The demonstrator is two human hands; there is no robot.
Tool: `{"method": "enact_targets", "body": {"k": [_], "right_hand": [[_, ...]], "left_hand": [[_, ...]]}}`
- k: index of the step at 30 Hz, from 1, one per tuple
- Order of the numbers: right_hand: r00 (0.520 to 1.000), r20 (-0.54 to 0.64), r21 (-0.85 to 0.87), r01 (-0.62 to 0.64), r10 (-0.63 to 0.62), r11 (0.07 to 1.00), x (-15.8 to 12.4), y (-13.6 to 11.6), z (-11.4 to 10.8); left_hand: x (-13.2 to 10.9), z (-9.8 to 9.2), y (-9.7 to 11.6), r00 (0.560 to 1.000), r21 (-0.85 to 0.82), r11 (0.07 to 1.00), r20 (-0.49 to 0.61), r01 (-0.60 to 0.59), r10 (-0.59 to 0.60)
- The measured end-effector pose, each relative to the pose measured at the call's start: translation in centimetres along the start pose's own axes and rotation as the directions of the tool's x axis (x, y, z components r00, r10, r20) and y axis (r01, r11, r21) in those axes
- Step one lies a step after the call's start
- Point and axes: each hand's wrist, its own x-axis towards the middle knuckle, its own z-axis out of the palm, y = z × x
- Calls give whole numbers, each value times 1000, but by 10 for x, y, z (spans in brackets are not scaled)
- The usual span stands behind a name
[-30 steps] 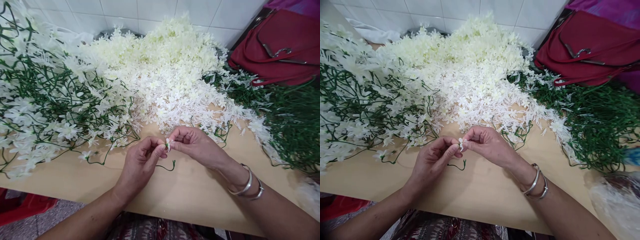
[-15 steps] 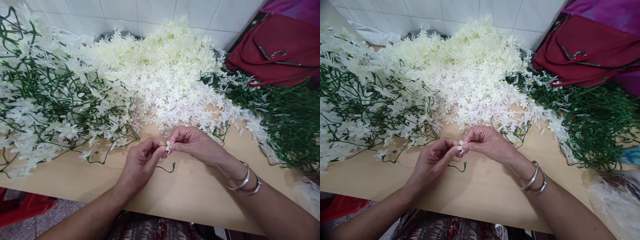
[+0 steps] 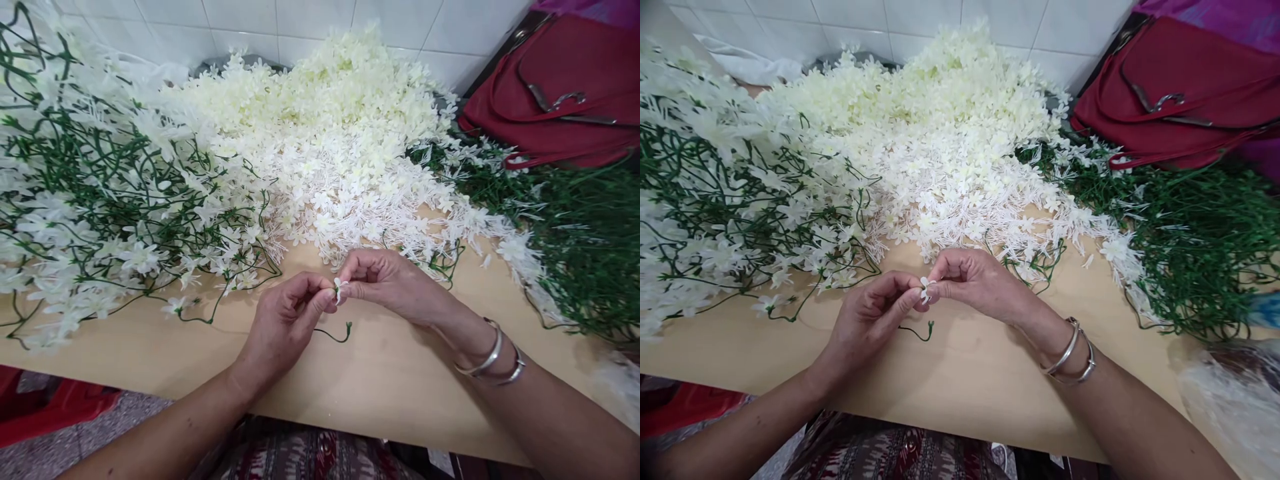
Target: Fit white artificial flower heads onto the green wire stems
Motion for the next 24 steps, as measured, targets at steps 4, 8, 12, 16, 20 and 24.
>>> {"method": "enact_targets", "body": {"k": [4, 8, 12, 16, 20, 24], "right_hand": [[999, -42, 46, 27, -25, 999, 0, 1, -1], [998, -46, 50, 37, -35, 998, -2, 2, -5], [997, -68, 35, 37, -34, 999, -3, 0, -5], [993, -109, -19, 38, -40, 999, -3, 2, -3], [991, -126, -38, 32, -36, 999, -1, 6, -2], [990, -139, -85, 23, -34, 996, -1, 7, -1]], "left_hand": [[0, 1, 1, 1000, -71, 997, -24, 4, -6], [1, 2, 3, 999, -138, 990, -39, -3, -2], [1, 2, 2, 999, -123, 992, -44, 3, -8], [1, 2, -2, 999, -71, 997, -35, 2, -5], [0, 3, -2, 999, -55, 998, -36, 16, -18], [0, 3, 0, 999, -43, 999, -35, 22, -23]]}}
